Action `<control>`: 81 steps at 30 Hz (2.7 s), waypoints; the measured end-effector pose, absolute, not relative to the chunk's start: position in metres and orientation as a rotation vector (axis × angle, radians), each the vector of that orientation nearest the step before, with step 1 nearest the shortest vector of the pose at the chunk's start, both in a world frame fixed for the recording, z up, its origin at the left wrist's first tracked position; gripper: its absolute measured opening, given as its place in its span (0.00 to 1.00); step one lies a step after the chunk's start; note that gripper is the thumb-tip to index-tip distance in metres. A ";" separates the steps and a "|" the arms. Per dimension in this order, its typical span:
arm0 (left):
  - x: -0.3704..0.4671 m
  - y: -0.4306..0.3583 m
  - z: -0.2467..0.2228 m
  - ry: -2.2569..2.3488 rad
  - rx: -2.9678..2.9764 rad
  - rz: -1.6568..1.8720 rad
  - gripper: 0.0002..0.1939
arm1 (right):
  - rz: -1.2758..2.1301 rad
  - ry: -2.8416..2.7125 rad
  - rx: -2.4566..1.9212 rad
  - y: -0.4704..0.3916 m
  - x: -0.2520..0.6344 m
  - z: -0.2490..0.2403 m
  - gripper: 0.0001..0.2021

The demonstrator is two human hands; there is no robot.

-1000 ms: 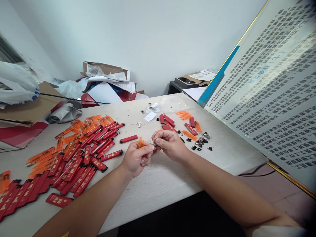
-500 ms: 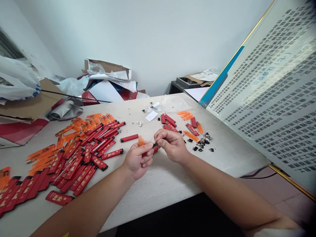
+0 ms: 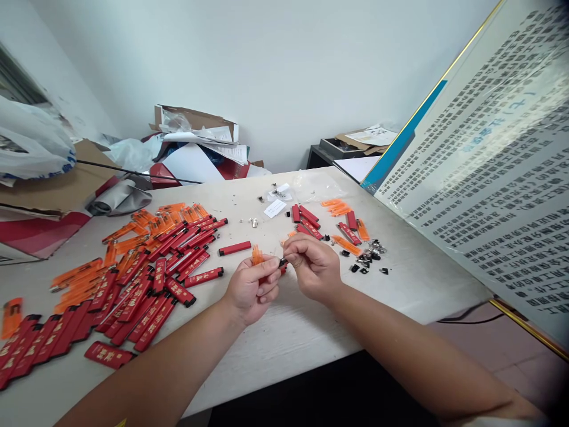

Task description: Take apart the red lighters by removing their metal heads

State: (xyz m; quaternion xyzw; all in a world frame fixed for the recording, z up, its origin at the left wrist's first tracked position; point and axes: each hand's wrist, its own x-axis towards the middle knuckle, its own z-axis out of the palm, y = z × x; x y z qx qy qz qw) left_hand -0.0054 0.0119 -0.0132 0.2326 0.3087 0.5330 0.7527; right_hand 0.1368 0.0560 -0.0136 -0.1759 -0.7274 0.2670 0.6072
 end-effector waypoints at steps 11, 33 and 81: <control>-0.006 0.016 -0.014 0.678 0.537 1.214 0.13 | 1.787 -1.204 -0.351 0.066 0.137 -0.011 0.08; -0.010 0.016 -0.015 0.634 0.442 0.932 0.06 | 1.568 -1.629 -0.263 0.080 0.155 -0.010 0.11; -0.002 0.020 -0.013 0.906 0.732 1.394 0.12 | 1.767 -1.116 -0.393 0.073 0.125 -0.024 0.15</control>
